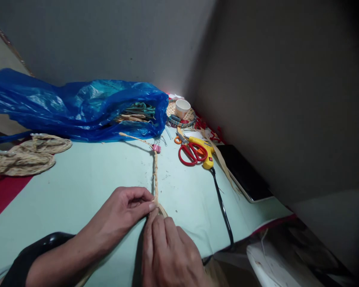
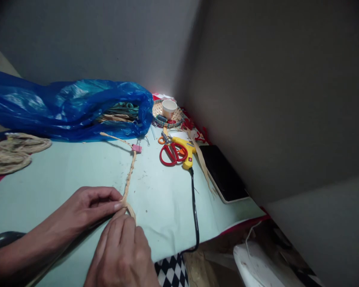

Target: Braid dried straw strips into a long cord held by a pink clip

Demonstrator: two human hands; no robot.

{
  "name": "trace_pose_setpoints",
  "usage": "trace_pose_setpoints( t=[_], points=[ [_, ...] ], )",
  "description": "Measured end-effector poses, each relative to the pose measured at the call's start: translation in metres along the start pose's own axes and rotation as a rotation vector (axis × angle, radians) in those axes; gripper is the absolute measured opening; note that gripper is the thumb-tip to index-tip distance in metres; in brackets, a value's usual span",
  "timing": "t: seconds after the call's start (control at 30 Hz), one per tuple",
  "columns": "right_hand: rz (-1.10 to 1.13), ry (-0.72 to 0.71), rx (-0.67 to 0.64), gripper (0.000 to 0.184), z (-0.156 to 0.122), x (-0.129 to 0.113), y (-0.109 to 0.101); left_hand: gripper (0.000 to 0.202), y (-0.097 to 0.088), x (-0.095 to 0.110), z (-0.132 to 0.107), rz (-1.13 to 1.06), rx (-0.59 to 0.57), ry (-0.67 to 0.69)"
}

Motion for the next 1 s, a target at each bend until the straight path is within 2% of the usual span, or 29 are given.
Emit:
trace_pose_setpoints(
  t=[0.13,0.2,0.3,0.33,0.4,0.6,0.9,1.0],
  points=[
    [0.289,0.018,0.003,0.026,0.0,0.029,-0.027,0.024,0.0,-0.003,-0.001,-0.064,-0.022,-0.025],
    [0.472,0.155,0.003,0.023,0.008,0.05,-0.037,0.023,-0.001,-0.003,-0.001,-0.077,-0.043,-0.034],
    [0.822,0.341,-0.201,0.02,0.023,0.067,-0.029,0.022,-0.003,-0.001,-0.001,-0.075,-0.07,-0.006],
    [0.958,0.346,-0.3,0.018,0.027,0.067,-0.022,0.021,-0.003,0.0,-0.001,-0.073,-0.081,0.005],
    [1.113,0.341,-0.407,0.022,0.034,0.065,-0.009,0.019,-0.003,0.002,-0.001,-0.062,-0.084,0.013],
    [1.074,0.326,-0.381,0.026,0.035,0.065,0.005,0.017,-0.001,0.004,-0.003,0.028,-0.008,0.05],
    [1.221,0.525,-0.27,0.021,0.032,0.064,0.004,0.023,-0.004,0.006,-0.012,0.467,0.093,0.125],
    [1.203,0.575,-0.231,0.019,0.032,0.064,0.007,0.026,-0.003,0.005,-0.016,0.565,0.11,0.195]
  ],
)
Point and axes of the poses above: each hand's wrist, its own z-axis towards the middle knuckle, its own y-axis out of the palm, x = y × z, the point moved 4 cm from there along z, towards the middle knuckle, and after that the axes turned 4 degrees about -x, right-handed, at the moved point
